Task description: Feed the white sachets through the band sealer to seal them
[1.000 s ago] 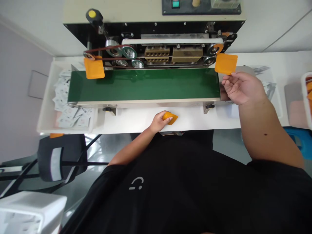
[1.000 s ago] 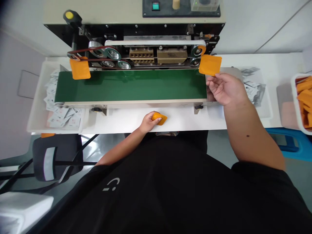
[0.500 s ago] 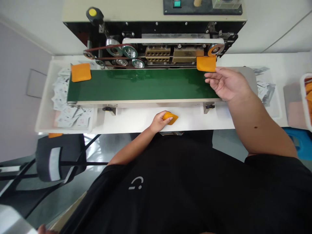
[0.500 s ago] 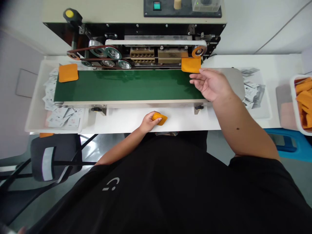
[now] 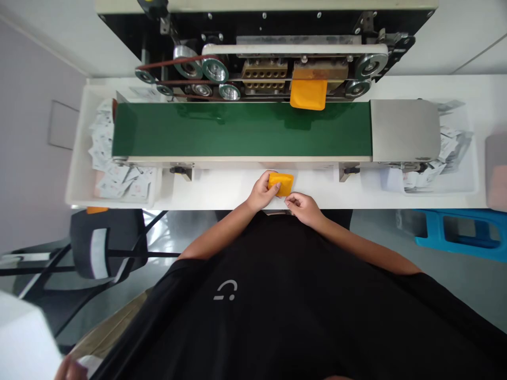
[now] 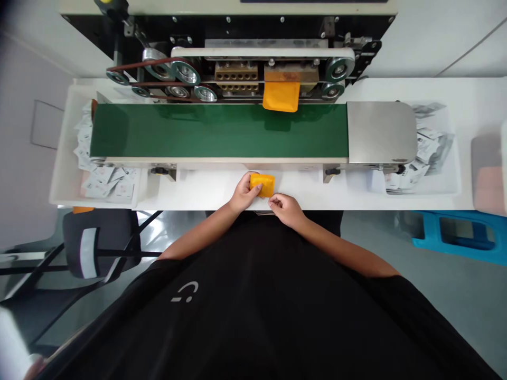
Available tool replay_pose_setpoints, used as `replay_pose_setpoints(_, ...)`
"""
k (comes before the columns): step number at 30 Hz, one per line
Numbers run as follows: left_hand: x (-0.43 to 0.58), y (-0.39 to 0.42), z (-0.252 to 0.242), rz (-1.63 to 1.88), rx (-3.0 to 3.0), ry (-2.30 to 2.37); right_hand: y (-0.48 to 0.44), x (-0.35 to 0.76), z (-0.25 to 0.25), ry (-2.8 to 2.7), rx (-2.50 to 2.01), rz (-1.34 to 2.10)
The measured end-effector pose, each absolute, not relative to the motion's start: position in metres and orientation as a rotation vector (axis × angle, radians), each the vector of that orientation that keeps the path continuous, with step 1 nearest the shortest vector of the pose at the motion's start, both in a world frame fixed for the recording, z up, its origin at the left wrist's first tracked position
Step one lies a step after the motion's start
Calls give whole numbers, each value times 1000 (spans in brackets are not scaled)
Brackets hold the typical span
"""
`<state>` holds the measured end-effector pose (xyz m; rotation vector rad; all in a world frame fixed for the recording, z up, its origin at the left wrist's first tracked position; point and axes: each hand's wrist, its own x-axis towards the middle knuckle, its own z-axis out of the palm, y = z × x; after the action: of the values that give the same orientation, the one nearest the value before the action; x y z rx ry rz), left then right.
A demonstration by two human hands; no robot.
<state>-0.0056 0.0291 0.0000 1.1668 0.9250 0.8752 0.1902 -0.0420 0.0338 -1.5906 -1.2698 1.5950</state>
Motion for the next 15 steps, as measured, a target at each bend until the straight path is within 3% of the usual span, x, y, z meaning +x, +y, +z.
replay_pose_setpoints(4, -6, 32, -1, 948, 1253, 975, -36, 192, 27, -1134, -1504, 1685)
replay_pose_setpoints(10, -5, 33, 0, 831, 1297, 841, -33, 194, 32, -1124, -1505, 1562)
replay_pose_setpoints(15, -6, 33, -6, 849, 1347, 662, -20, 226, 76, -1500, -1427, 993)
